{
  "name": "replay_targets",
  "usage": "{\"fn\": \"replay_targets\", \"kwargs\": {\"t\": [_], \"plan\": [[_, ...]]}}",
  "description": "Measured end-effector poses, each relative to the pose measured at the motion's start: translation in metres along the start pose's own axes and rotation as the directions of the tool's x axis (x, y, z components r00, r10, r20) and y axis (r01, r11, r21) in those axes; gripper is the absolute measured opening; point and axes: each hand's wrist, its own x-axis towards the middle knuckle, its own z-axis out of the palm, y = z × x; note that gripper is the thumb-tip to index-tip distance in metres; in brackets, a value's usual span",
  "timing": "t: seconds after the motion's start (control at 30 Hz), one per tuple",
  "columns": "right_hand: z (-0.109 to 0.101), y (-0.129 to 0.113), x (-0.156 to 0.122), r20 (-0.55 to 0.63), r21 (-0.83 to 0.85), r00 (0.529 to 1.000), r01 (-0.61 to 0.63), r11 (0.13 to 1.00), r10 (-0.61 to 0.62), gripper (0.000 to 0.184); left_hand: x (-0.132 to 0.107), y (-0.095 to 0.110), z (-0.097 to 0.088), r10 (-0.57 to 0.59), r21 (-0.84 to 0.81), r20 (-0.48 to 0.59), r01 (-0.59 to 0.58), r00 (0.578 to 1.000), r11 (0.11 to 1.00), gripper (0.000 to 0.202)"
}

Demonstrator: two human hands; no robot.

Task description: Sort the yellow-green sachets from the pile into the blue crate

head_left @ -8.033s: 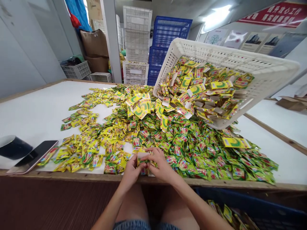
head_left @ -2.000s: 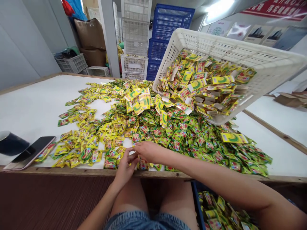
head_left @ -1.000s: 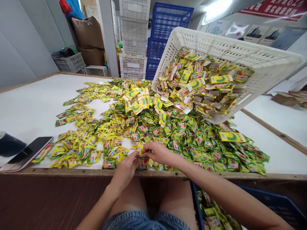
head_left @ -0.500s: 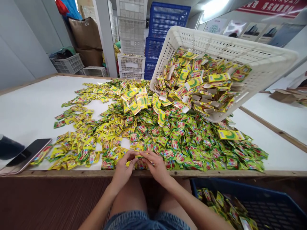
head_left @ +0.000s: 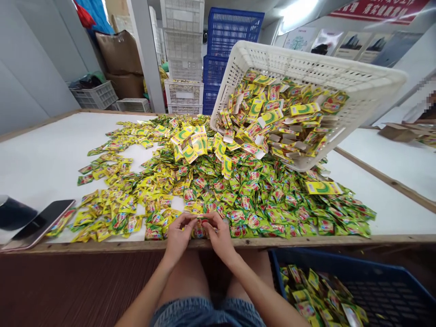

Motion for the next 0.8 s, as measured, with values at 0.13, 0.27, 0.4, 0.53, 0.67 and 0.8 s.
{"fn": "replay_targets", "kwargs": {"t": [0.13,0.27,0.4,0.53,0.67,0.8], "plan": [[0.001,-0.01,0.011,-0.024,0.06,0.999,-0.028,0.998,0.029,0.027,0.011,0.005,0.006,-0.07,-0.131,-0.12,0.054,0.99,0.99,0.017],[0.0,-0.025,0.017,0.003,0.044,0.999,-0.037,0.998,0.037,0.033,0.017,0.018,0.009,-0.194,-0.303,-0.18,0.133,0.964,0.944,0.022],[-0.006,-0.033,0.016,-0.034,0.008,0.999,-0.03,1.0,0.03,0.033,0.013,0.029,0.016,-0.217,-0.308,-0.165,0.159,0.962,0.938,0.028],[-0.012,-0.036,0.008,-0.111,-0.052,0.993,-0.054,0.997,0.048,0.038,0.008,0.032,0.024,-0.13,-0.235,-0.135,0.096,0.982,0.967,0.024],[-0.02,-0.038,-0.005,-0.117,-0.161,0.993,-0.047,0.986,0.028,0.04,0.005,0.034,0.031,-0.196,-0.334,-0.174,0.129,0.965,0.934,0.022],[-0.032,-0.04,-0.021,-0.109,-0.244,0.994,-0.03,0.969,0.003,0.039,-0.005,0.042,0.047,-0.137,-0.191,-0.018,0.131,0.99,0.973,0.027]]}}
